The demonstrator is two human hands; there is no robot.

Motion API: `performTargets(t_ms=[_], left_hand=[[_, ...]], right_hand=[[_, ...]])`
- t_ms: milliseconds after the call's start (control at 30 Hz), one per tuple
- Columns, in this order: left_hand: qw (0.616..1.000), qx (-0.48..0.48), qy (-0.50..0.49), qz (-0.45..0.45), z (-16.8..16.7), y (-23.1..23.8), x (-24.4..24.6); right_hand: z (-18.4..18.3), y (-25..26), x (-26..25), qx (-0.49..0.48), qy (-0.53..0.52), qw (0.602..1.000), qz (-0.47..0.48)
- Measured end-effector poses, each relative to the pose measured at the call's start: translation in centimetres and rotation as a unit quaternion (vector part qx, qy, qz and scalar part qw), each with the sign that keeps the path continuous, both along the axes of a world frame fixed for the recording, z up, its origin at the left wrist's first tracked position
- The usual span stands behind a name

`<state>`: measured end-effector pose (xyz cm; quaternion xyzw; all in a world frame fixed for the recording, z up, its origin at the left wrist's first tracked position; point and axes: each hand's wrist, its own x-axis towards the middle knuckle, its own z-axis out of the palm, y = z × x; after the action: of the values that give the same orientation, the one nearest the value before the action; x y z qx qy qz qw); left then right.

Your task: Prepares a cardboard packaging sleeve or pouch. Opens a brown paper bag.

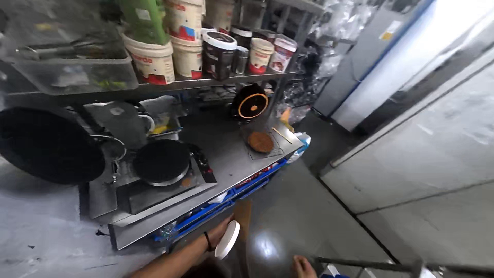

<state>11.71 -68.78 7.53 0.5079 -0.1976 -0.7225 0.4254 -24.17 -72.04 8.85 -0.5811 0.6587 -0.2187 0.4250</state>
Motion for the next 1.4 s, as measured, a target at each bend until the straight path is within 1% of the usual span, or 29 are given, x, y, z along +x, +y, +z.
performTargets(t_ms=[67,133,233,300,333,433,500,567,600,667,733,767,800,833,867,900,933,1000,1033,1067,1100,1133,1167,1200,1233,1300,1400], left_hand=[[0.999,0.003,0.025,0.034,-0.2,-3.0,0.1],[0.996,0.005,0.077,0.053,-0.6,-5.3,0.2],[0.988,-0.019,0.130,0.083,-0.7,-8.7,1.0],[0.986,-0.013,0.126,0.104,-0.7,-11.2,1.4],[0.987,-0.003,0.111,0.114,-0.5,-12.4,1.6],[0.982,0.022,0.087,0.164,-0.6,-16.6,1.6],[0.973,0.025,0.083,0.215,-1.3,-19.9,1.8],[0.961,0.000,0.088,0.261,-3.0,-22.6,1.6],[0.953,-0.013,0.090,0.288,-3.6,-23.9,1.2],[0.934,-0.013,0.083,0.347,-4.4,-26.4,0.8],[0.912,0.007,0.070,0.405,-5.1,-28.2,0.7],[0.901,0.023,0.058,0.429,-5.1,-28.9,1.0],[0.889,0.045,0.044,0.453,-4.9,-29.6,1.0],[0.876,0.066,0.037,0.476,-4.7,-30.0,1.0],[0.856,0.086,0.037,0.509,-4.1,-30.3,1.1],[0.836,0.103,0.037,0.538,-3.5,-30.5,1.5],[0.821,0.114,0.034,0.559,-3.0,-30.5,2.0],[0.804,0.135,0.011,0.578,-2.3,-30.2,2.6],[0.800,0.141,0.007,0.583,-2.2,-29.9,2.8],[0.794,0.140,0.008,0.592,-2.3,-30.0,3.0],[0.785,0.139,0.006,0.604,-2.2,-30.3,3.3],[0.773,0.140,-0.001,0.619,-2.1,-30.6,3.3],[0.760,0.141,-0.010,0.634,-2.0,-30.8,3.5],[0.747,0.144,-0.023,0.649,-1.8,-31.0,3.7],[0.735,0.144,-0.027,0.662,-1.7,-31.2,3.8],[0.721,0.135,-0.027,0.679,-1.6,-31.8,4.2],[0.708,0.132,-0.023,0.693,-1.4,-32.9,3.9]], right_hand=[[1.4,-9.4,3.1,0.023,0.005,0.999,0.049],[2.5,-18.1,7.3,0.054,0.026,0.992,0.115],[3.9,-30.1,13.9,0.063,0.129,0.960,0.241],[4.1,-37.2,17.1,0.034,0.200,0.937,0.284],[3.6,-40.5,18.3,0.010,0.227,0.931,0.285],[0.0,-49.9,21.0,-0.042,0.271,0.928,0.252],[-2.8,-54.6,22.9,-0.033,0.238,0.943,0.230],[-5.5,-56.3,24.0,-0.028,0.198,0.953,0.226],[-5.9,-56.1,24.4,-0.028,0.177,0.954,0.239],[-5.3,-54.2,25.7,0.014,0.108,0.954,0.279],[-5.4,-51.2,26.9,0.086,0.016,0.945,0.314],[-5.5,-49.8,27.5,0.120,-0.013,0.934,0.336],[-5.2,-48.9,28.0,0.149,-0.011,0.914,0.377],[-4.2,-49.0,28.4,0.169,0.024,0.879,0.445],[-2.6,-50.3,29.0,0.162,0.081,0.830,0.527],[-0.4,-52.6,30.0,0.118,0.127,0.790,0.588],[2.4,-55.6,31.4,0.043,0.152,0.781,0.604],[7.8,-63.1,35.0,-0.141,0.152,0.807,0.553],[9.8,-67.0,37.2,-0.244,0.131,0.811,0.515],[11.3,-70.8,39.8,-0.334,0.102,0.800,0.488],[12.3,-74.0,42.4,-0.402,0.081,0.774,0.482],[12.6,-76.4,44.7,-0.443,0.079,0.741,0.498],[12.7,-78.0,46.5,-0.455,0.095,0.711,0.527],[12.9,-78.7,47.8,-0.447,0.115,0.692,0.555],[13.0,-79.0,48.5,-0.432,0.129,0.687,0.570],[12.8,-78.6,48.5,-0.425,0.127,0.704,0.554],[11.6,-77.8,47.8,-0.443,0.119,0.744,0.487]])
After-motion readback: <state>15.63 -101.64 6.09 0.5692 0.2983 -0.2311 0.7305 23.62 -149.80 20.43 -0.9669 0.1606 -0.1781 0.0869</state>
